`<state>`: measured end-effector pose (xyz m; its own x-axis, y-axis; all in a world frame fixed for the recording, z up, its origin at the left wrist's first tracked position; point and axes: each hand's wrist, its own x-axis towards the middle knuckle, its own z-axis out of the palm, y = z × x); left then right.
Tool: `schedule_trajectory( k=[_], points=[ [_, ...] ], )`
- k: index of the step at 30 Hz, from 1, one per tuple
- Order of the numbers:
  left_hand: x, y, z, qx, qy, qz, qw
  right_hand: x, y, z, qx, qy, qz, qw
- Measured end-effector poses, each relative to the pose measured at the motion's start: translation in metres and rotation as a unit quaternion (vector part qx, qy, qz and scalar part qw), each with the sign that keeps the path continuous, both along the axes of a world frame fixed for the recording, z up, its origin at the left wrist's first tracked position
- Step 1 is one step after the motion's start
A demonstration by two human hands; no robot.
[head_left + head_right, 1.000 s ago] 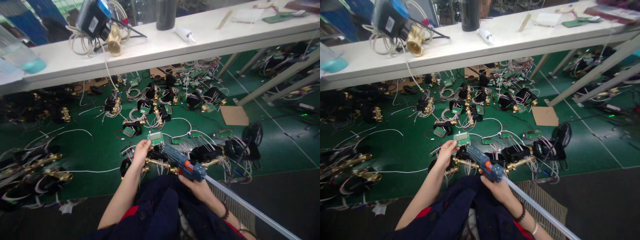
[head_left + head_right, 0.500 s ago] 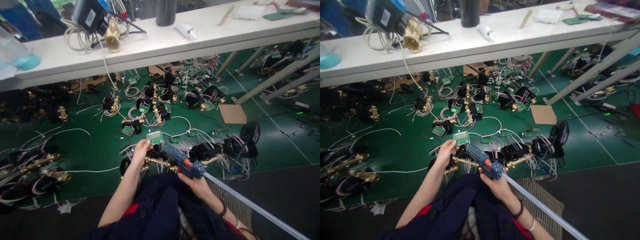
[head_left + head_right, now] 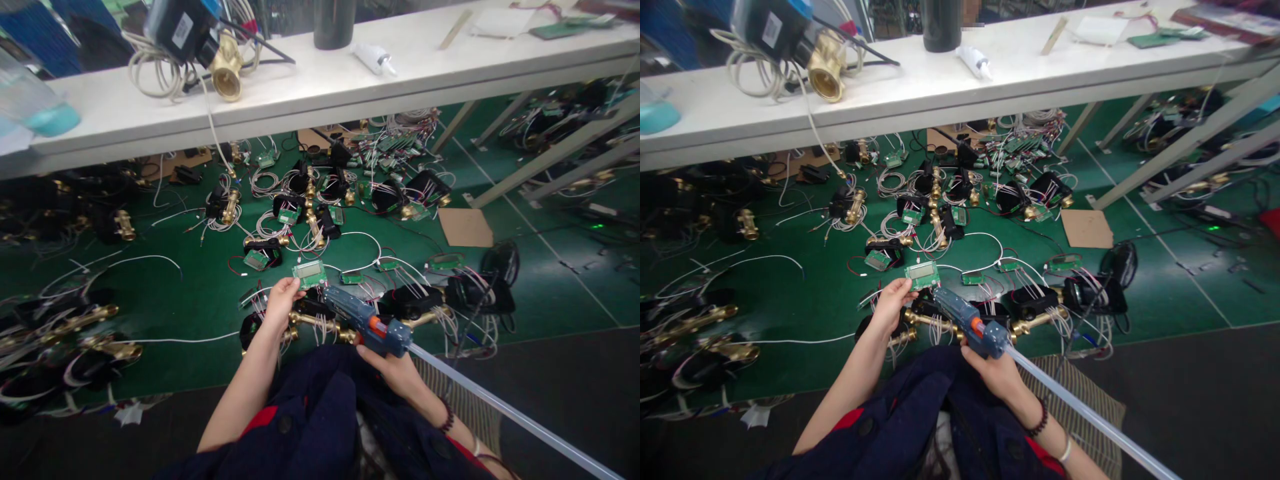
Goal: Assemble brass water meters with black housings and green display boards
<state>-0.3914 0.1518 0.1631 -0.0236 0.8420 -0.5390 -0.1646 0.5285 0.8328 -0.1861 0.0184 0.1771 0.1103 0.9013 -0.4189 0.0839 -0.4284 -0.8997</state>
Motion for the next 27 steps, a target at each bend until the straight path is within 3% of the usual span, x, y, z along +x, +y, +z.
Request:
schedule_trajectory(
  k=[14, 27],
  points=[
    [-0.0024, -0.0005, 0.0031, -0.005, 0.0, 0.003, 1.0, 0.0068, -0.006, -0.0007, -0.029, 0.008, -0.009, 1.0],
    [-0.0029, -0.0023, 0.0026, -0.004, 0.001, -0.003, 1.0, 0.0044, -0.0011, 0.0027, 0.018, 0.009, -0.043, 0.999]
  ],
)
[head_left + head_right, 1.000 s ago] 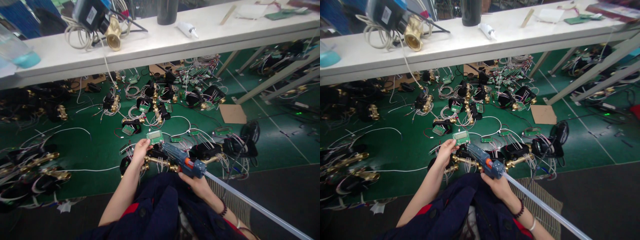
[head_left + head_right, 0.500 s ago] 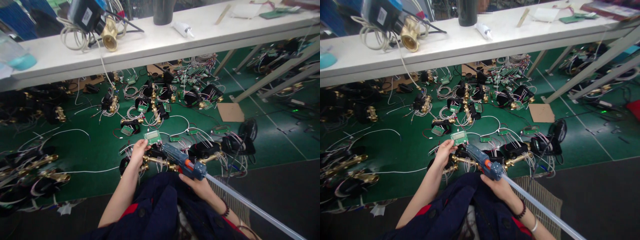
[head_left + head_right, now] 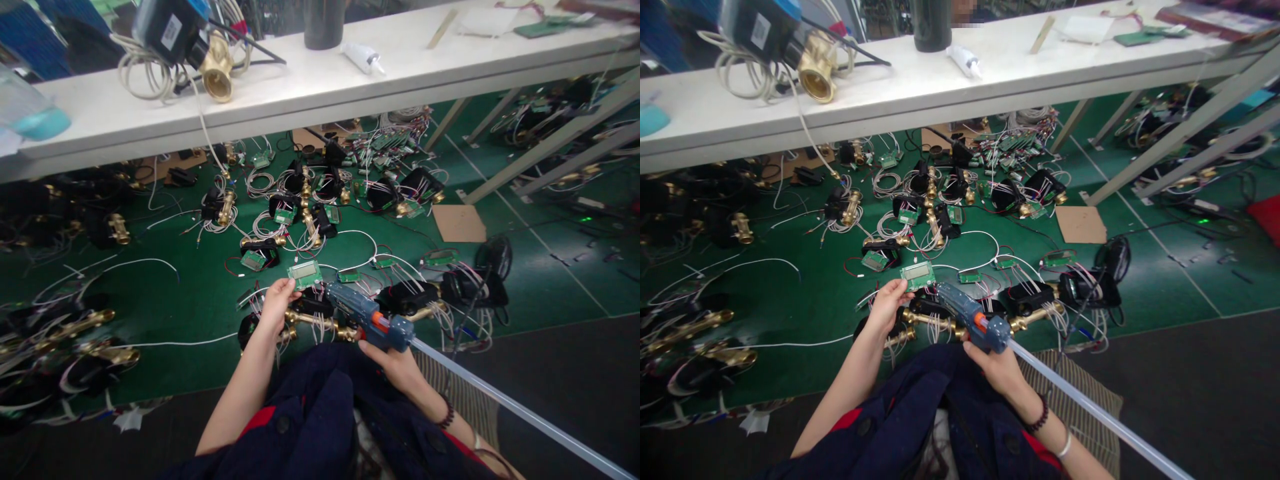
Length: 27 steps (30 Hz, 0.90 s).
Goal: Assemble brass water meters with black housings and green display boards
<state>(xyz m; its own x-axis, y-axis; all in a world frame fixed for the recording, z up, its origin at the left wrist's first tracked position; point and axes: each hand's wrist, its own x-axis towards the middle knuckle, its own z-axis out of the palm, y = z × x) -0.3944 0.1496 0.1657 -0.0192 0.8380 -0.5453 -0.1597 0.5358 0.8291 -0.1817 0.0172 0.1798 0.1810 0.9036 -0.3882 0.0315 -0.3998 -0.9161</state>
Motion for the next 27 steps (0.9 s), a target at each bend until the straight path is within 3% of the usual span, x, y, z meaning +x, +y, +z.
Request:
schedule_trajectory(
  k=[19, 22, 27],
  points=[
    [-0.003, 0.0, -0.002, -0.016, 0.002, 0.011, 1.0, 0.001, 0.0, -0.002, -0.005, 0.004, -0.005, 1.0],
    [-0.001, 0.014, -0.008, -0.036, 0.017, 0.006, 0.999, 0.003, 0.001, 0.0, 0.0, 0.016, -0.016, 1.0],
    [0.012, 0.059, -0.028, -0.087, 0.071, 0.006, 0.994, 0.017, -0.01, 0.01, 0.017, 0.021, -0.08, 0.996]
  ],
)
